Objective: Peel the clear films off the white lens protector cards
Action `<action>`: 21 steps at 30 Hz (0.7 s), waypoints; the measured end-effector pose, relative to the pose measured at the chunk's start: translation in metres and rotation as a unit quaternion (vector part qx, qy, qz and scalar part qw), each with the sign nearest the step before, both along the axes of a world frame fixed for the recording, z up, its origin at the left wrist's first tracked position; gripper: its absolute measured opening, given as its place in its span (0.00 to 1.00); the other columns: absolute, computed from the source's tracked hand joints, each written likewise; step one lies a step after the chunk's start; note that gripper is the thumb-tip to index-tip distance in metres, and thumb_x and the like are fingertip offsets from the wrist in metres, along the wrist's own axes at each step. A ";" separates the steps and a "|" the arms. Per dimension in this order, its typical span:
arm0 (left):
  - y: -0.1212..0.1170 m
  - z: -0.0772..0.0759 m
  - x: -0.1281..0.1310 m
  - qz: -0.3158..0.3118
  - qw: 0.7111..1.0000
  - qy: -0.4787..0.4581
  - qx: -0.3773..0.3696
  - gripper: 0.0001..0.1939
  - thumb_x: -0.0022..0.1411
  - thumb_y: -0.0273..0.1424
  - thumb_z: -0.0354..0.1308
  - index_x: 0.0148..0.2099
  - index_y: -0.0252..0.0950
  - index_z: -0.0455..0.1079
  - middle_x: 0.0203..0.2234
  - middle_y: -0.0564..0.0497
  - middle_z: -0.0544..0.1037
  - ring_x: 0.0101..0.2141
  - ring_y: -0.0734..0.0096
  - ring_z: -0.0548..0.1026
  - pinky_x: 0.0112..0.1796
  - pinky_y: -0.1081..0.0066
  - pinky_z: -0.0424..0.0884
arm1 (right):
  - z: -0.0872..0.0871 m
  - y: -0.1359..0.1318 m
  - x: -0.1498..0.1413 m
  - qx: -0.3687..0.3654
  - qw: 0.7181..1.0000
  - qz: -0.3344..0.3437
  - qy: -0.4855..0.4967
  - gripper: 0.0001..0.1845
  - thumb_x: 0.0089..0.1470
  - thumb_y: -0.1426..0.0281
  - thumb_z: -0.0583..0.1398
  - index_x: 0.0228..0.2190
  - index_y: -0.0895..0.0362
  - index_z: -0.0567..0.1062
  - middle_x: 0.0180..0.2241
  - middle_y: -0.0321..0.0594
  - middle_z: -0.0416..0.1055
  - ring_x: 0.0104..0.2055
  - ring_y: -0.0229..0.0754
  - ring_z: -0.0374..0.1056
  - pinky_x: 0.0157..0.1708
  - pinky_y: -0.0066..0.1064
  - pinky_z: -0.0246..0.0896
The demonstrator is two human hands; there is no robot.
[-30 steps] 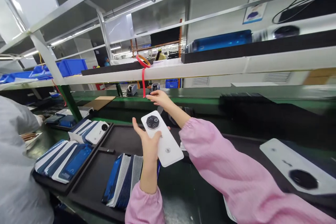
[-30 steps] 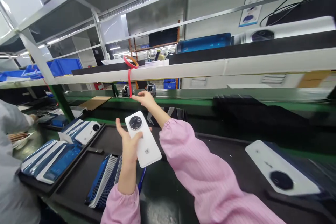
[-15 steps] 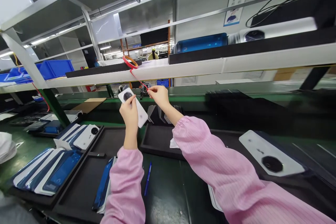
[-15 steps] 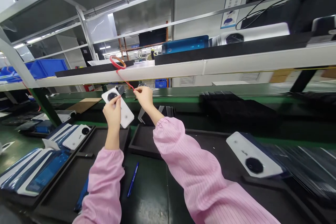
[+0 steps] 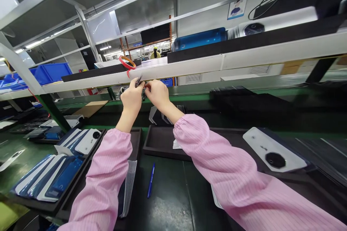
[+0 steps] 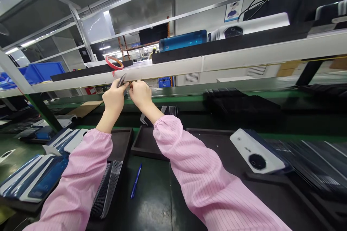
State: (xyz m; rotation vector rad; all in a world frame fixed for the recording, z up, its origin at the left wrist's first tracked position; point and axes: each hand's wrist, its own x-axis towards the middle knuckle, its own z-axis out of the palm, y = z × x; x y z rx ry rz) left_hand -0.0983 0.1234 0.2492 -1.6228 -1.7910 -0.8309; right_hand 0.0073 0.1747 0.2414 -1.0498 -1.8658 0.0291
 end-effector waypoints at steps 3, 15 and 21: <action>0.004 0.002 0.000 -0.006 1.000 0.021 -0.011 0.20 0.73 0.33 0.46 0.59 0.52 0.74 0.62 0.52 0.71 0.37 0.57 0.80 0.33 0.65 0.66 | 0.003 -0.002 -0.001 0.014 1.000 0.000 -0.022 0.13 0.60 0.74 0.54 0.38 0.59 0.79 0.44 0.52 0.76 0.50 0.52 0.69 0.46 0.36 0.61; 0.017 0.000 -0.004 -0.031 0.998 0.050 0.001 0.15 0.71 0.32 0.50 0.53 0.46 0.76 0.51 0.46 0.77 0.36 0.58 0.80 0.32 0.67 0.67 | 0.010 -0.003 0.007 -0.024 0.999 -0.011 0.030 0.10 0.56 0.70 0.60 0.34 0.57 0.83 0.36 0.45 0.82 0.42 0.50 0.77 0.42 0.34 0.66; 0.017 0.002 -0.008 -0.051 0.998 0.029 0.013 0.13 0.71 0.31 0.51 0.47 0.43 0.78 0.49 0.45 0.77 0.37 0.59 0.80 0.34 0.68 0.67 | 0.009 0.007 0.011 -0.014 0.998 0.017 0.065 0.09 0.53 0.72 0.61 0.33 0.58 0.83 0.34 0.42 0.82 0.40 0.45 0.78 0.43 0.30 0.67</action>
